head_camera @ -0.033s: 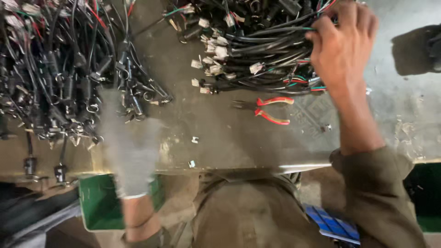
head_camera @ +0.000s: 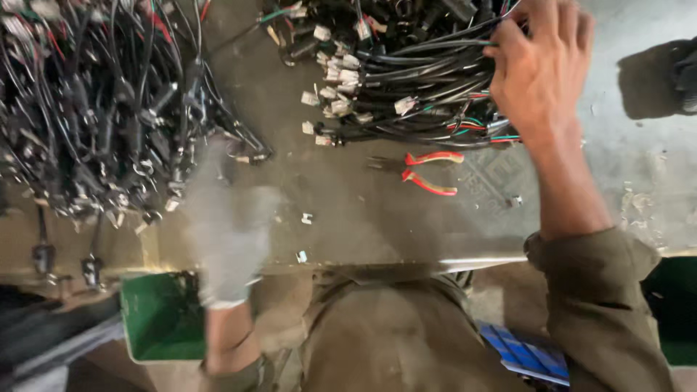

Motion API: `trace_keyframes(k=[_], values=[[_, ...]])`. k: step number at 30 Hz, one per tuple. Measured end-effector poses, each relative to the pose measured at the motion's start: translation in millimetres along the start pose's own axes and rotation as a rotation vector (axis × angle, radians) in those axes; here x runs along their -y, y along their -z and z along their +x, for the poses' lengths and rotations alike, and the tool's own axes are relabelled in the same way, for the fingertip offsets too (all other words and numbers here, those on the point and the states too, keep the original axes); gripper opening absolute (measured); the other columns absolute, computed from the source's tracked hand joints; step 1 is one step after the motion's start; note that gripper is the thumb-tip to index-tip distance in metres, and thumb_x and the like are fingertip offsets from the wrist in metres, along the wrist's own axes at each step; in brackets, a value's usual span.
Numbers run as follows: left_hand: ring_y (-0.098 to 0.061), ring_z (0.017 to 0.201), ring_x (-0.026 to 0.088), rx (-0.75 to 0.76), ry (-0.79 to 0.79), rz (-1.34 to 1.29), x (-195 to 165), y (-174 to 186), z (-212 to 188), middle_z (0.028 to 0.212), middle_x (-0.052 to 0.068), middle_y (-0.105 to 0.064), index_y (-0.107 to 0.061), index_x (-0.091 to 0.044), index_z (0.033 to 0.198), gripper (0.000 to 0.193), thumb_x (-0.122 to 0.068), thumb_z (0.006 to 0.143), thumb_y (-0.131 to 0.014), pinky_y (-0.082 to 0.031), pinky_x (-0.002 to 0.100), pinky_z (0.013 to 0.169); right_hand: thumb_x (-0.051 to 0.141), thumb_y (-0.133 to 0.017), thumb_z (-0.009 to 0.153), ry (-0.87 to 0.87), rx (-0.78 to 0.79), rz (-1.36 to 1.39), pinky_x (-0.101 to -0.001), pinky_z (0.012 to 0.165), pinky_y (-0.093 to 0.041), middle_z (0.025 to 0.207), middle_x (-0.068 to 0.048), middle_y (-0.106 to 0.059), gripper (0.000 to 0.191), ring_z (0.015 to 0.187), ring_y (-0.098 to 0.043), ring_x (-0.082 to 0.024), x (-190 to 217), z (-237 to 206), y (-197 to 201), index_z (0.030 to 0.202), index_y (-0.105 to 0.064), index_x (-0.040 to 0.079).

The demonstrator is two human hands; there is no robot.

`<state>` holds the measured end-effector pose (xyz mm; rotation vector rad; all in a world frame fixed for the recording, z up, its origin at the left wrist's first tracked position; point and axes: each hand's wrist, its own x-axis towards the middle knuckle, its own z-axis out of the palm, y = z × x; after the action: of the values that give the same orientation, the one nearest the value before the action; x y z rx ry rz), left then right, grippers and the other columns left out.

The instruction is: The person repeatedly strips the ends of black wires using red-handled pliers, then inserts the exposed conductors into small metal terminals and crimps them with the pliers. Finished assemblies are placed into a green bin below the table.

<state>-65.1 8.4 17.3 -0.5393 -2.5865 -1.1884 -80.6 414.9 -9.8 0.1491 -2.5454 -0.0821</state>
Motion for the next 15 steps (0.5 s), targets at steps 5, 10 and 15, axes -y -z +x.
trace_keyframes(k=[5,10,15], values=[[-0.056,0.137,0.034,0.268,-0.051,-0.149,-27.1,-22.7,11.6,0.148,0.013,-0.062,-0.056,-0.010,0.148,0.058,-0.023,0.096,-0.077,-0.045,0.044,0.117,0.009,-0.067,0.106,-0.230,0.014,0.482,-0.0364,0.073,-0.045,0.095,-0.011,-0.065,0.012,0.085,-0.060,-0.025,24.5,44.5,43.4,0.101,-0.067,-0.002],[-0.065,0.112,0.025,0.396,0.064,-0.714,-46.6,-53.5,30.2,0.124,0.014,-0.065,-0.045,-0.005,0.144,0.061,-0.023,0.091,-0.070,-0.052,0.035,0.097,0.017,-0.051,0.100,-0.284,0.217,1.045,-0.0328,0.079,-0.051,0.098,-0.011,-0.069,0.031,0.085,-0.065,-0.018,127.2,16.9,89.3,0.115,-0.056,-0.010],[-0.069,0.082,0.017,0.585,0.422,-0.796,-63.6,-95.5,3.0,0.087,0.008,-0.070,-0.063,-0.004,0.114,0.020,-0.021,0.103,-0.061,-0.056,0.031,0.075,0.028,-0.041,0.109,-0.747,0.230,1.578,-0.0363,0.098,-0.047,0.115,-0.013,-0.067,0.037,0.109,-0.062,-0.020,133.0,8.3,60.6,0.108,-0.065,0.001]])
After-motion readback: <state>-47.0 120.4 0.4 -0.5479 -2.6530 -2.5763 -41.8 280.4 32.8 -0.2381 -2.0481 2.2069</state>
